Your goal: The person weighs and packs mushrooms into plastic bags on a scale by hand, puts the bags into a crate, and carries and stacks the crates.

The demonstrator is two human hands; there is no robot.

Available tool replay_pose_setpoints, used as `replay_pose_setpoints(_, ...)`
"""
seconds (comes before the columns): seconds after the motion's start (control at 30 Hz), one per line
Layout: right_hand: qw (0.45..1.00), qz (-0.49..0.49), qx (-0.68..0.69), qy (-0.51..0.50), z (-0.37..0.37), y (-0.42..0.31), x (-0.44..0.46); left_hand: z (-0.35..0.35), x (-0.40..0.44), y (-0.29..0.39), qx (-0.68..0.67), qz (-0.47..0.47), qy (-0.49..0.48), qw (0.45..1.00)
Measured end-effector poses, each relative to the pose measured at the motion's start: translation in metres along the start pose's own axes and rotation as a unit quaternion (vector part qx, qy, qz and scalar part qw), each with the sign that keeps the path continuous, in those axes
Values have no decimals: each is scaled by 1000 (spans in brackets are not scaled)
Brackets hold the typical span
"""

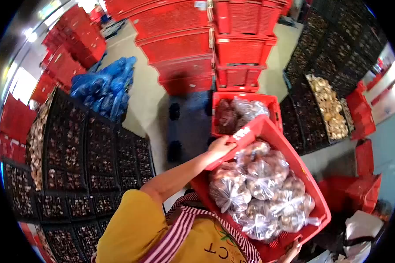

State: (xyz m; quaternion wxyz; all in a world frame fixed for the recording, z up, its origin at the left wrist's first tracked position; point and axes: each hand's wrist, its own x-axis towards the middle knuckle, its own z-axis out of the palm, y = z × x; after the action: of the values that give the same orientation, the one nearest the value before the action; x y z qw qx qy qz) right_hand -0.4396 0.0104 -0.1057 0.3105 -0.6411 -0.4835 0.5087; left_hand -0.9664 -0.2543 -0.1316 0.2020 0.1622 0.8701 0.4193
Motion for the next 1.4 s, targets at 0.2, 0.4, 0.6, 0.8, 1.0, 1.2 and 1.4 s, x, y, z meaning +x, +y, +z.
replay_pose_setpoints(0.2,949,-18,-94,-300,187,-40,12,-143,-115,-146,-189,-196,175,946)
replay_pose_setpoints(0.4,849,-20,-189,-492,393,3,-15,-205,-245,-253,-302,-367,307,824)
replay_pose_setpoints(0.6,756,-49,-331,-562,544,4,-111,-216,-346,-313,-344,-387,383,765)
replay_pose_setpoints(0.8,699,-104,-373,-601,643,29,-140,-214,-354,-334,-372,-402,434,715)
replay_pose_setpoints(1.0,731,-48,-340,-589,715,72,-117,-201,-312,-360,-410,-435,443,667)
replay_pose_setpoints(1.2,714,-90,-343,-604,818,123,-98,-187,-247,-452,-424,-415,462,659)
replay_pose_setpoints(1.4,738,-67,-326,-587,904,127,-104,-177,-166,-572,-355,-417,422,722)
